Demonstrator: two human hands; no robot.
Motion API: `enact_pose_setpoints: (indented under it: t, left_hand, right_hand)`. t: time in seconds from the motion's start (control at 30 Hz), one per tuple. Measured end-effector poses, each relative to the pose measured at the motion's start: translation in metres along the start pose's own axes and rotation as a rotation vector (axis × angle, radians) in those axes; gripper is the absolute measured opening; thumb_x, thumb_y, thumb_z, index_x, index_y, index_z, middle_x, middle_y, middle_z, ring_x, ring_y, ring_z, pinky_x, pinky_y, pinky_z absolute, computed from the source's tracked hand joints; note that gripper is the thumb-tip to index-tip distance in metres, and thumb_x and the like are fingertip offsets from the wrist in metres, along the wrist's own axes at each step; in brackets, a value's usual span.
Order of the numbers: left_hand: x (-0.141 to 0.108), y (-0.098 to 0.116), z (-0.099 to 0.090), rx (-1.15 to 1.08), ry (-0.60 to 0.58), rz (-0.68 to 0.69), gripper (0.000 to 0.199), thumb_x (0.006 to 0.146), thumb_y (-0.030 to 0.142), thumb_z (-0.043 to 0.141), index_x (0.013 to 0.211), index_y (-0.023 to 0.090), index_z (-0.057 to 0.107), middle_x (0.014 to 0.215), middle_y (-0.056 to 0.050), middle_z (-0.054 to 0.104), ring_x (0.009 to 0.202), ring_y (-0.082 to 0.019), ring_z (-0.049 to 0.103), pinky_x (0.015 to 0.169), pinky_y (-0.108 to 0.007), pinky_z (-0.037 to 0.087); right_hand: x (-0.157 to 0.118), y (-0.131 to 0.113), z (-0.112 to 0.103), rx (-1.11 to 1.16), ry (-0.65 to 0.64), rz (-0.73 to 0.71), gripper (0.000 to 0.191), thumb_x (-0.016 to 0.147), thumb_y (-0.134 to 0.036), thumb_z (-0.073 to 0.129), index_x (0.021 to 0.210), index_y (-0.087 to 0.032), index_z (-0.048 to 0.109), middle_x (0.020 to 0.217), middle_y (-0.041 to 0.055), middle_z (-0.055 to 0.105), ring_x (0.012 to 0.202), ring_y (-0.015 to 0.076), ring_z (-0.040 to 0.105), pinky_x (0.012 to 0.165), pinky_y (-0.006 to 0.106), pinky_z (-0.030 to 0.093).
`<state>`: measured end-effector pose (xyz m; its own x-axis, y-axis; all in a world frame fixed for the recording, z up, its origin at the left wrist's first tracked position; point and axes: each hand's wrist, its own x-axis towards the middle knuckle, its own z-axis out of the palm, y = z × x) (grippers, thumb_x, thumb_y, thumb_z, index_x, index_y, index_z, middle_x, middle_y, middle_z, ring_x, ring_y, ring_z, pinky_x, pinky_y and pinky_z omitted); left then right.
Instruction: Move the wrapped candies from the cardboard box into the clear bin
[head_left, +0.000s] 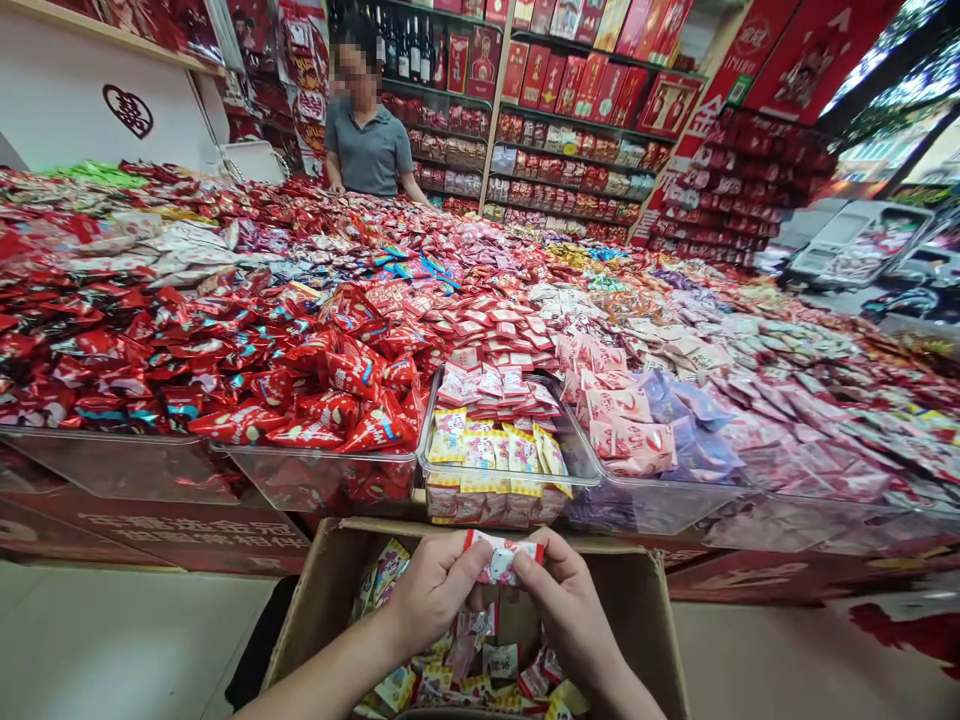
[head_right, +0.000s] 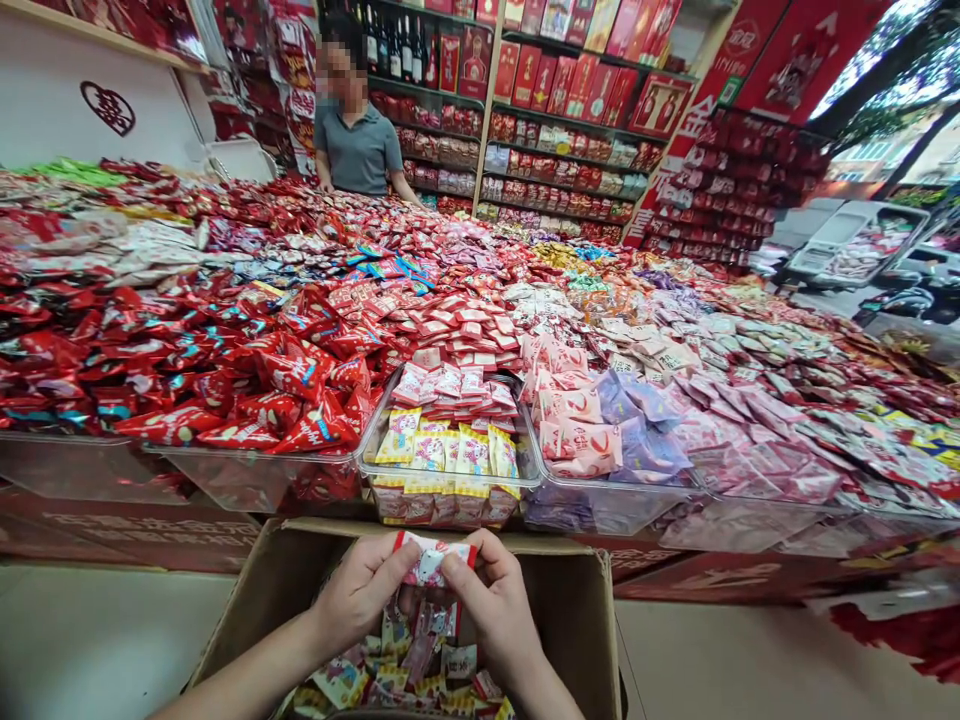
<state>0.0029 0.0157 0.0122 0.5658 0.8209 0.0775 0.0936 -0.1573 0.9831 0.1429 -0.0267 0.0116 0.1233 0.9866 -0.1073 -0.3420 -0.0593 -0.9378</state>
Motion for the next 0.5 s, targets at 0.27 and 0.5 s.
enact_pose_setpoints:
  t: [0.27,0.5]
  left_hand:
    - [-0.002,-0.003,0.002,0.09,-0.018,0.086,0.044,0.086,0.04,0.031,0.059,0.013,0.054,0.055,-0.002,0.053,0.055,-0.012,0.05,0.055,-0.021,0.037]
    - [-0.007,0.001,0.007,0.102,-0.044,0.153,0.052,0.087,0.045,0.02,0.065,0.014,0.056,0.057,-0.004,0.057,0.054,-0.012,0.052,0.054,-0.02,0.04]
  right_hand:
    - [-0.002,-0.009,-0.007,-0.107,0.059,-0.132,0.019,0.065,-0.032,0.065,0.077,-0.017,0.06,0.062,-0.0008,0.059,0.054,0.0107,0.051,0.053,0.02,0.042]
    - [-0.014,0.005,0.01,-0.184,0.128,-0.139,0.025,0.065,-0.04,0.064,0.073,-0.016,0.062,0.067,0.0049,0.064,0.063,0.019,0.059,0.059,0.028,0.048]
